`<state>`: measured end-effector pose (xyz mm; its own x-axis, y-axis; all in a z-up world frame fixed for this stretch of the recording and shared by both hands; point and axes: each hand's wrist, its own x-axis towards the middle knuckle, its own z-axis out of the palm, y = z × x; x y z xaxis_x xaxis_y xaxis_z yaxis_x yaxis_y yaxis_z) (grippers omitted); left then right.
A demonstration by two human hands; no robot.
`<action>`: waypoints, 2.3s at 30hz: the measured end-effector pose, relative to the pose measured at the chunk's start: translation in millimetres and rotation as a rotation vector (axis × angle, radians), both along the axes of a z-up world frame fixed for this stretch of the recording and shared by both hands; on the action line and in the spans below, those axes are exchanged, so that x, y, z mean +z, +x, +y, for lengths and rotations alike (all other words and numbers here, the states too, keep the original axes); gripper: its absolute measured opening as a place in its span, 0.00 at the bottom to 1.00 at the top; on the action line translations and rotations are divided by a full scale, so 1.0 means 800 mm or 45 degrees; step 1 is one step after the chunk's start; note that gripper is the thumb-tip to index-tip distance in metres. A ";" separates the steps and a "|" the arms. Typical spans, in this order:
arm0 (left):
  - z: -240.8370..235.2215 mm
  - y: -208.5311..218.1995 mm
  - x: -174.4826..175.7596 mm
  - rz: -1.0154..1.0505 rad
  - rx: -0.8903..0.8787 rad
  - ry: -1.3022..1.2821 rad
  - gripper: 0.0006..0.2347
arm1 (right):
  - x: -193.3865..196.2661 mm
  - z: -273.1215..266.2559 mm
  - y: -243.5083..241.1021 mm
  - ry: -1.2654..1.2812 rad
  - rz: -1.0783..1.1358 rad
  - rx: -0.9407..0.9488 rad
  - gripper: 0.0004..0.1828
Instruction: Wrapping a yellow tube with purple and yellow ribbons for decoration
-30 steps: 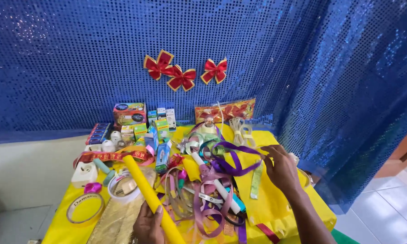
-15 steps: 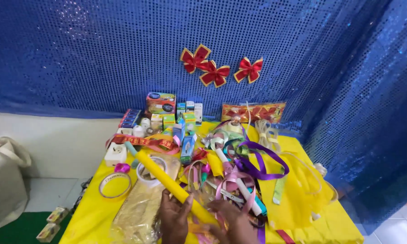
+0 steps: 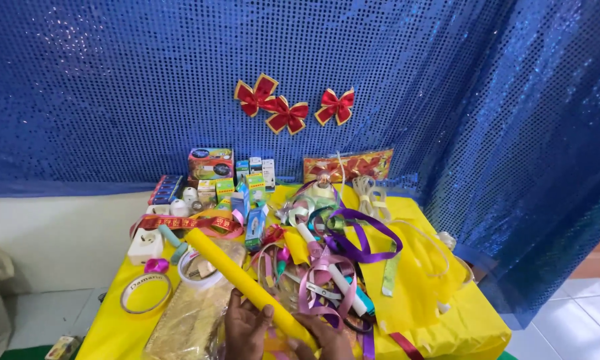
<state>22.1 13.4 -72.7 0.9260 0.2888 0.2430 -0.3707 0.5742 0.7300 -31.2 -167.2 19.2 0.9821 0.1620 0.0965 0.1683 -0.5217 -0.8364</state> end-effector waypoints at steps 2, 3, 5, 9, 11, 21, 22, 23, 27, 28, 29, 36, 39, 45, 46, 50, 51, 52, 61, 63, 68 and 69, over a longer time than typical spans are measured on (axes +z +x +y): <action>0.001 -0.003 0.005 0.072 0.000 0.017 0.31 | -0.027 0.001 0.005 -0.001 -0.073 0.043 0.29; 0.002 -0.003 0.008 0.142 -0.007 0.032 0.33 | -0.041 0.002 0.006 -0.004 -0.148 0.079 0.29; 0.002 -0.006 0.011 0.102 -0.078 0.038 0.33 | -0.022 0.002 0.004 0.183 0.049 0.127 0.27; 0.003 -0.026 0.048 0.050 -0.289 -0.021 0.34 | 0.001 0.003 -0.004 0.540 0.410 0.183 0.20; 0.002 -0.018 0.033 0.061 -0.222 0.002 0.33 | 0.003 0.008 -0.010 0.364 0.268 0.170 0.25; 0.002 -0.025 0.059 0.114 -0.337 0.077 0.33 | 0.031 0.013 -0.021 0.403 0.469 0.135 0.22; 0.000 -0.016 0.047 0.110 -0.337 0.078 0.33 | 0.020 0.008 -0.015 0.404 0.465 0.135 0.22; -0.001 -0.010 0.033 0.027 -0.222 0.046 0.32 | 0.008 0.004 -0.012 0.411 0.364 0.184 0.24; 0.003 -0.013 0.038 0.030 -0.044 -0.157 0.32 | 0.009 -0.008 -0.017 0.819 0.140 0.488 0.28; 0.004 -0.014 0.040 0.035 -0.033 -0.159 0.32 | -0.004 -0.009 -0.012 0.819 0.150 0.496 0.28; 0.003 -0.014 0.043 0.053 -0.038 -0.161 0.32 | -0.016 -0.012 -0.007 0.774 0.047 0.546 0.28; 0.000 -0.022 0.058 0.146 -0.064 -0.109 0.36 | -0.023 0.001 -0.008 0.345 -0.249 0.207 0.17; 0.002 -0.027 0.068 0.087 -0.054 0.023 0.30 | -0.025 0.000 -0.009 0.426 -0.126 0.132 0.17; -0.002 -0.031 0.072 0.096 0.100 0.093 0.22 | 0.013 0.004 -0.016 0.302 -0.365 0.253 0.16; -0.001 -0.034 0.074 0.098 0.096 0.094 0.22 | 0.011 0.006 -0.016 0.303 -0.364 0.249 0.16; 0.001 -0.035 0.069 0.112 0.021 0.183 0.28 | 0.001 0.008 -0.016 0.332 -0.384 0.096 0.14; 0.003 -0.034 0.064 0.075 -0.032 0.167 0.31 | -0.001 0.008 -0.016 0.357 -0.361 0.056 0.13; 0.003 -0.032 0.060 0.074 -0.034 0.167 0.31 | -0.005 0.007 -0.014 0.358 -0.362 0.054 0.13; 0.003 -0.035 0.062 -0.043 -0.086 0.101 0.30 | -0.013 0.014 -0.016 0.533 0.097 -0.089 0.20; 0.003 -0.036 0.063 0.004 -0.125 0.054 0.29 | -0.022 0.015 -0.010 0.176 -0.168 -0.076 0.18; -0.001 -0.033 0.061 -0.015 -0.212 0.024 0.37 | -0.002 0.021 -0.013 0.848 0.249 0.053 0.19; -0.002 -0.034 0.065 -0.021 -0.226 0.069 0.39 | 0.006 0.021 -0.014 1.038 0.428 0.051 0.18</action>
<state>-5.3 11.9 -21.0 0.9569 0.1074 0.2697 -0.2795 0.5914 0.7564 -42.6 -150.0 24.1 0.9744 0.2035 -0.0959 -0.1482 0.2597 -0.9542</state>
